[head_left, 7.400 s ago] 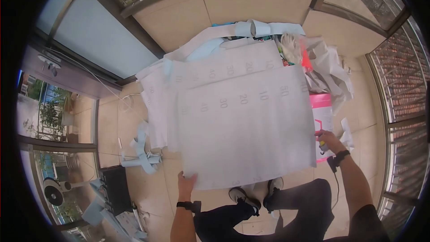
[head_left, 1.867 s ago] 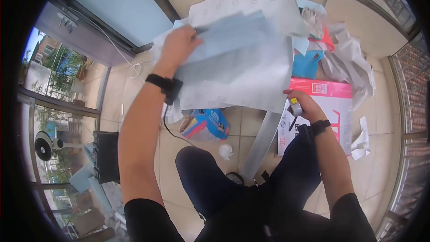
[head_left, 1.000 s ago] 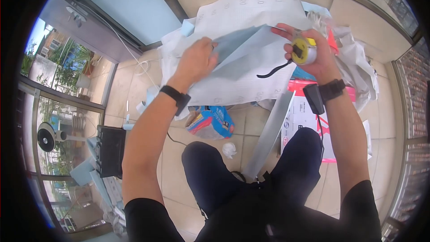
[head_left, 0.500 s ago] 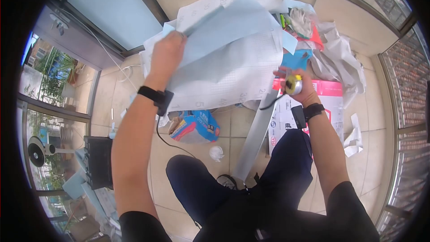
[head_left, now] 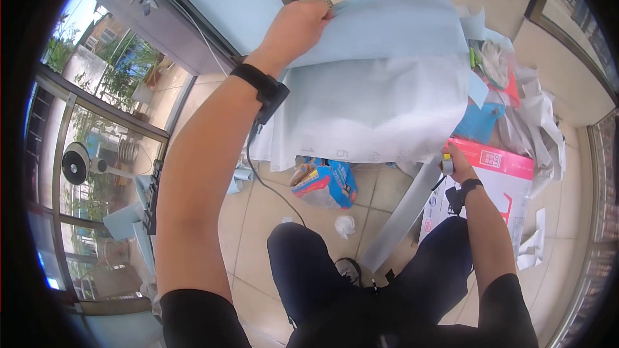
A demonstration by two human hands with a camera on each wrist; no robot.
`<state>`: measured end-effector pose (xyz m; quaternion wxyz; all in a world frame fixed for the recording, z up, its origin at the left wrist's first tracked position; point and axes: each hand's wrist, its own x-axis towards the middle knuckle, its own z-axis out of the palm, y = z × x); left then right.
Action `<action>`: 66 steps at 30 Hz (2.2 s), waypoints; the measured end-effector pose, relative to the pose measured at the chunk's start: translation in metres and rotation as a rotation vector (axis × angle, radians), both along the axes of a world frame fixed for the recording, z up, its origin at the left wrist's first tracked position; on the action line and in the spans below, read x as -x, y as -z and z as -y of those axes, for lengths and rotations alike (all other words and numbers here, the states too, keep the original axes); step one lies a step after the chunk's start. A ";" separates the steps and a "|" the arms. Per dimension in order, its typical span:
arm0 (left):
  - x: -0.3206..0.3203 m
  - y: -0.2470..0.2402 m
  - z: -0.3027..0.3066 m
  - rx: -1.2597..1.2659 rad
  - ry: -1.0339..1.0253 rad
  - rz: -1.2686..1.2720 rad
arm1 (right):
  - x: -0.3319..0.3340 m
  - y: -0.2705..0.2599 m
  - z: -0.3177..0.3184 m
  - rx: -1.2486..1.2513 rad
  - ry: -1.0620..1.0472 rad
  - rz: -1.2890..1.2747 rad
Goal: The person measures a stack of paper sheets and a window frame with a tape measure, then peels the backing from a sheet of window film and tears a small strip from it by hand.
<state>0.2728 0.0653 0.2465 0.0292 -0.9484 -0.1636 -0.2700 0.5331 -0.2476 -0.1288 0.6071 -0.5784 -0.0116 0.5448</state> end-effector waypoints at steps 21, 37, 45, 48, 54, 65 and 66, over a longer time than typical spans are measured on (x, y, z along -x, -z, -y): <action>0.001 0.025 0.025 0.129 0.033 -0.002 | 0.014 -0.020 -0.004 0.121 -0.108 0.445; 0.004 0.026 0.038 0.143 -0.056 0.012 | 0.007 -0.032 0.011 0.152 -0.480 0.654; 0.019 0.074 0.044 -0.203 0.109 -0.085 | -0.011 -0.168 0.061 -0.505 -0.264 -0.122; 0.023 0.096 0.070 -0.153 0.144 -0.104 | -0.012 -0.217 0.058 -0.644 -0.183 -0.171; 0.024 0.137 0.112 -0.025 0.123 -0.122 | -0.008 -0.267 0.032 -0.811 -0.301 -0.219; -0.002 0.022 -0.002 -0.032 -0.014 -0.074 | -0.023 -0.097 0.007 -0.276 -0.099 -0.052; -0.005 0.011 -0.010 -0.056 -0.038 -0.077 | -0.024 -0.059 0.004 -0.142 -0.096 0.015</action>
